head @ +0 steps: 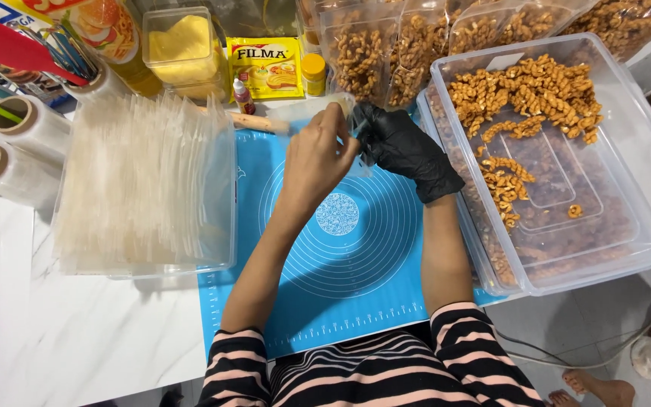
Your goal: Packing small snacks from a large plastic container into individual plastic bags using hands and a small plastic cup as a scoop.
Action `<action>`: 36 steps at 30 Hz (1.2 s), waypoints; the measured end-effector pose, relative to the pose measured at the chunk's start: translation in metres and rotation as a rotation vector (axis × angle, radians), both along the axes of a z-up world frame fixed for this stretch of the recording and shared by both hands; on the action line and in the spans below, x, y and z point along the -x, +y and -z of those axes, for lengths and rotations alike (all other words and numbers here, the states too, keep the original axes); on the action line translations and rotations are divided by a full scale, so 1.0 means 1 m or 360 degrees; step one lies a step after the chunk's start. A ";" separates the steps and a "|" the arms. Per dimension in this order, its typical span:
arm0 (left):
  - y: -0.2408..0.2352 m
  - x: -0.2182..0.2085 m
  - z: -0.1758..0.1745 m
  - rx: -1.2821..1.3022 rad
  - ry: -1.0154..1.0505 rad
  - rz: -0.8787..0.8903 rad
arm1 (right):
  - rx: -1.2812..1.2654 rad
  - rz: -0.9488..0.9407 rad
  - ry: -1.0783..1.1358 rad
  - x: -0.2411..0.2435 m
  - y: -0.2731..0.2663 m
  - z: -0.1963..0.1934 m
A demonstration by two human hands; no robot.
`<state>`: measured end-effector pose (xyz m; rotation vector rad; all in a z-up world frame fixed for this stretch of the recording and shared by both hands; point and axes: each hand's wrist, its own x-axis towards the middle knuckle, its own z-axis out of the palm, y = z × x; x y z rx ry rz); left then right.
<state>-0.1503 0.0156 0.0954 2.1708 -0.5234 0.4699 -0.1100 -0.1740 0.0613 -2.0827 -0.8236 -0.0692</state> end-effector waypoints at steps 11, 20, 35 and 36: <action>0.003 -0.007 0.025 -0.0299 -0.0106 -0.0035 | -0.0061 0.0195 0.0115 -0.001 -0.003 -0.013; 0.015 -0.012 0.009 -0.0135 0.0189 0.0083 | -0.0079 0.0151 -0.0755 0.012 0.010 -0.027; -0.019 -0.009 0.030 -0.0910 -0.0822 -0.0731 | -0.0668 0.0198 0.0432 0.011 0.005 -0.023; -0.019 -0.010 0.031 -0.0885 -0.0827 -0.0696 | -0.0563 0.0112 0.0369 0.010 0.004 -0.023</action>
